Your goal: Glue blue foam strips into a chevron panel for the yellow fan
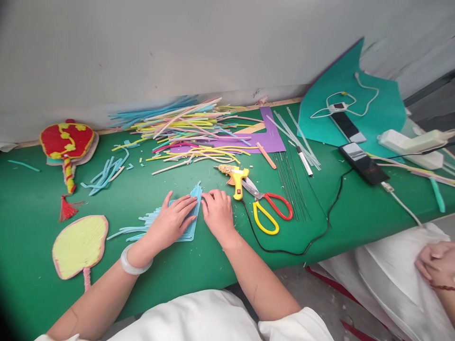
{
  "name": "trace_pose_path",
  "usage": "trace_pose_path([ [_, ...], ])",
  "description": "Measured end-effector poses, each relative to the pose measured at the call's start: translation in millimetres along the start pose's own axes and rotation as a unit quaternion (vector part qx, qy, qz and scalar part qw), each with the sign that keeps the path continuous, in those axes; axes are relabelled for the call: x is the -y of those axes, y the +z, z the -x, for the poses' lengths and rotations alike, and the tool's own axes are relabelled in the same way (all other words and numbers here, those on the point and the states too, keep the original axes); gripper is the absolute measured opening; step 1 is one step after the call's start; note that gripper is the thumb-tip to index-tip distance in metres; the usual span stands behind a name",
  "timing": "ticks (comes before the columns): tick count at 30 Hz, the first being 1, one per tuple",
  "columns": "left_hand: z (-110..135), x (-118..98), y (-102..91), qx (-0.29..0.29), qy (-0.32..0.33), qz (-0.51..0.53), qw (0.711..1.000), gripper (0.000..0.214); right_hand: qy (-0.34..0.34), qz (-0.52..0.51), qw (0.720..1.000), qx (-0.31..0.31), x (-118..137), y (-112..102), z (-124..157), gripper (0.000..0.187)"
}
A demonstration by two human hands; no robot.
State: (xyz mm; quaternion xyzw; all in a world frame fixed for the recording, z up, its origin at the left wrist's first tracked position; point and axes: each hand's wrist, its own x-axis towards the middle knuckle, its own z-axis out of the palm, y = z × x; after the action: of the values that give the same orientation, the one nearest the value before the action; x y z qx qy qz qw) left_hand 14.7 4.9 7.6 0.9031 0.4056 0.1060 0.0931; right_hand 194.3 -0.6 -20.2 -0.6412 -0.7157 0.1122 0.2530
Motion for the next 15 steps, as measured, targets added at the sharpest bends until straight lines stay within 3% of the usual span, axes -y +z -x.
trace_pose_path([
  [10,1.1,1.8,2.5,-0.007,0.000,0.015,1.000,0.034,0.007,0.004,1.000,-0.006,2.4,-1.5,-0.1,0.021],
  [15,3.3,11.2,5.7,-0.123,-0.008,0.063,0.990,0.028,0.025,-0.059,0.996,-0.059,-1.4,-0.3,-3.6,0.028],
])
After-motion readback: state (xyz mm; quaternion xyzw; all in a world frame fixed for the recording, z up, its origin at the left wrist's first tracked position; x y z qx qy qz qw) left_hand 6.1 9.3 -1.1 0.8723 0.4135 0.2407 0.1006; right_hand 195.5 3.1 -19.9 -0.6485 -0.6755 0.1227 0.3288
